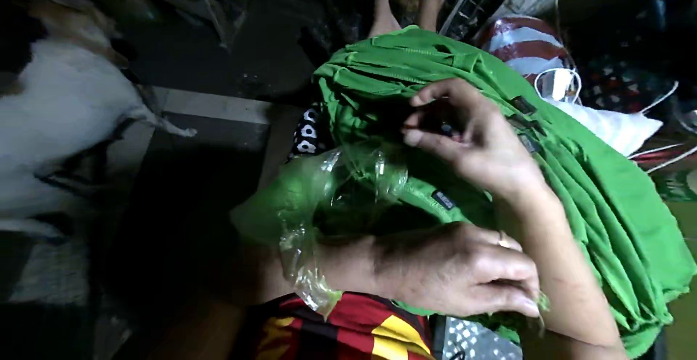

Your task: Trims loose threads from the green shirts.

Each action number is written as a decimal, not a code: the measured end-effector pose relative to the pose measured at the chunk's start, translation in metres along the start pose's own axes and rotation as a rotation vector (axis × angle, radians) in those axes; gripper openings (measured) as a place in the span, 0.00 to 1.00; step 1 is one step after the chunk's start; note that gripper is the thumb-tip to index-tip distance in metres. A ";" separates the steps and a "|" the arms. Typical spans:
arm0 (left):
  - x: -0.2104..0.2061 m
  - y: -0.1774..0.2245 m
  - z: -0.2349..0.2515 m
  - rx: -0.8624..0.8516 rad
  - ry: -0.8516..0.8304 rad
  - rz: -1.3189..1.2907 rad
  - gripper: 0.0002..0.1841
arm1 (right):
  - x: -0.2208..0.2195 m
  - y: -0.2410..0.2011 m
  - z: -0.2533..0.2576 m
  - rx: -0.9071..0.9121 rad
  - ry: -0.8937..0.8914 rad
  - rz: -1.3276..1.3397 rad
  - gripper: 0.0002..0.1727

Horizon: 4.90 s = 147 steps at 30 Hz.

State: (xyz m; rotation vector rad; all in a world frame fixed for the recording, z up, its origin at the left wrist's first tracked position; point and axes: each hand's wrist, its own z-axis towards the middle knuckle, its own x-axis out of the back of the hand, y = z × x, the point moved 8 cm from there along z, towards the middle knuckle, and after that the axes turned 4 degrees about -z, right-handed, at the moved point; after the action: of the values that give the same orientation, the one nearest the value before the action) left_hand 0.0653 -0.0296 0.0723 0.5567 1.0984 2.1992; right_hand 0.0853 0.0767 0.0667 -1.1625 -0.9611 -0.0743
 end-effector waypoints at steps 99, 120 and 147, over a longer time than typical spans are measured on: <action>0.164 -0.134 0.127 0.618 0.135 0.817 0.17 | 0.049 0.087 -0.041 -0.225 0.667 0.111 0.07; 0.142 -0.110 0.114 0.178 0.153 1.072 0.15 | 0.070 0.106 -0.021 -0.605 0.464 -0.240 0.15; 0.141 -0.120 0.121 0.360 -0.061 1.006 0.12 | 0.072 0.136 -0.029 -0.578 0.635 0.133 0.15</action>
State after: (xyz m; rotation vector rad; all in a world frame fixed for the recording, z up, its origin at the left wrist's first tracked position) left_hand 0.0758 0.1905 0.0564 1.6001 1.3662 2.7490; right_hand 0.2162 0.1431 0.0130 -1.5918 -0.2913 -0.6088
